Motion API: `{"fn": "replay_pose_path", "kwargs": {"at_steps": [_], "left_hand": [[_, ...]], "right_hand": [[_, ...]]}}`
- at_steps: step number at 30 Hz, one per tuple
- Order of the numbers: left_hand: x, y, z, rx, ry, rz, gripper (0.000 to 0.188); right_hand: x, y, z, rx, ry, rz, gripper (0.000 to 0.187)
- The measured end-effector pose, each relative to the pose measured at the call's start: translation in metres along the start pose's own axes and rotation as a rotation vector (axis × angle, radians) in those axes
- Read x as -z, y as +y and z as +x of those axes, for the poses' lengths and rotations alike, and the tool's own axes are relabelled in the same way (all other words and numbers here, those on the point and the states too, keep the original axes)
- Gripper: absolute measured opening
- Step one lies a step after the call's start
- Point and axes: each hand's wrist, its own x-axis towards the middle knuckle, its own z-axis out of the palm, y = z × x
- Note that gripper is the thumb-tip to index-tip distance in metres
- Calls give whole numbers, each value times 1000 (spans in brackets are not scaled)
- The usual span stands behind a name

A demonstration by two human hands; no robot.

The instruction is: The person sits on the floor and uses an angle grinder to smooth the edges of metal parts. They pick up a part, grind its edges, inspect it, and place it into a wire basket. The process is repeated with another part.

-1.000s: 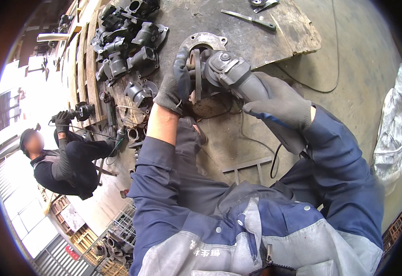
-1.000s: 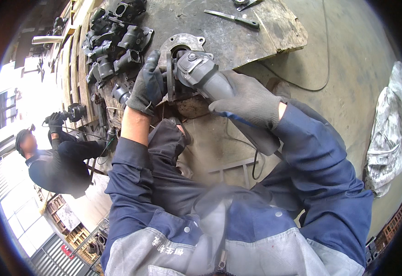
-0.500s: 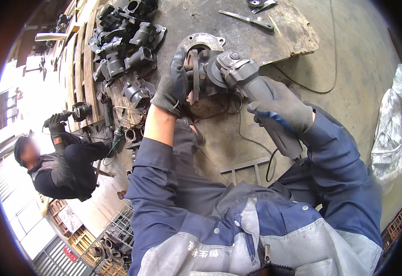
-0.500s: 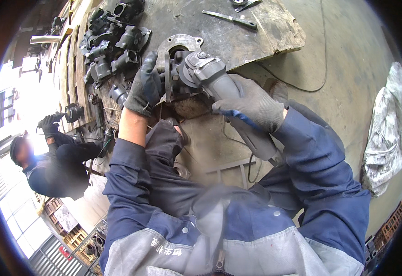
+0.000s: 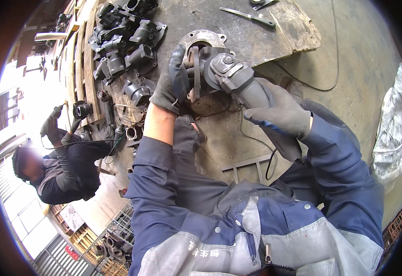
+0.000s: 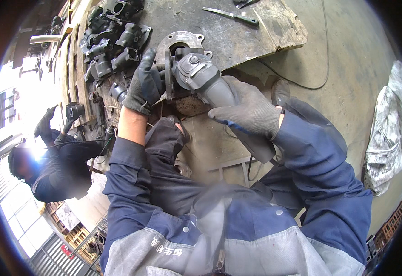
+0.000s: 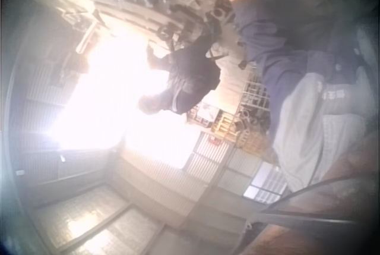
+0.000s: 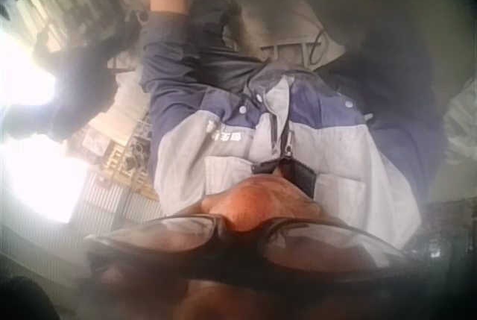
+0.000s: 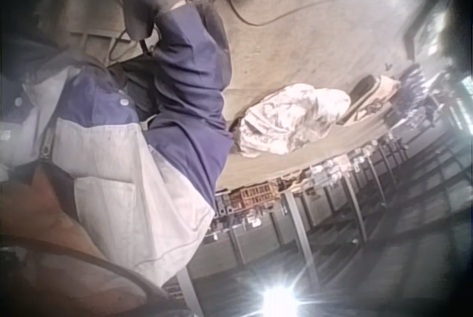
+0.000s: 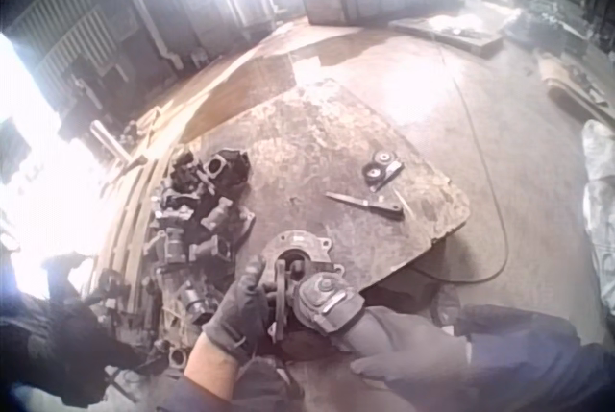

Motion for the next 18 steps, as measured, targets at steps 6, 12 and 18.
{"fn": "replay_pose_path", "kwargs": {"at_steps": [6,12,18], "left_hand": [[0,3,-2,27,-14,46,93],[0,-2,-1,-11,-9,2,85],[2,2,-1,-11,-37,25,79]], "right_hand": [[-4,-8,3,50,64,-437,89],[-1,-7,-7,42,-36,-487,91],[-2,-11,-14,-10,85,-526,89]]}}
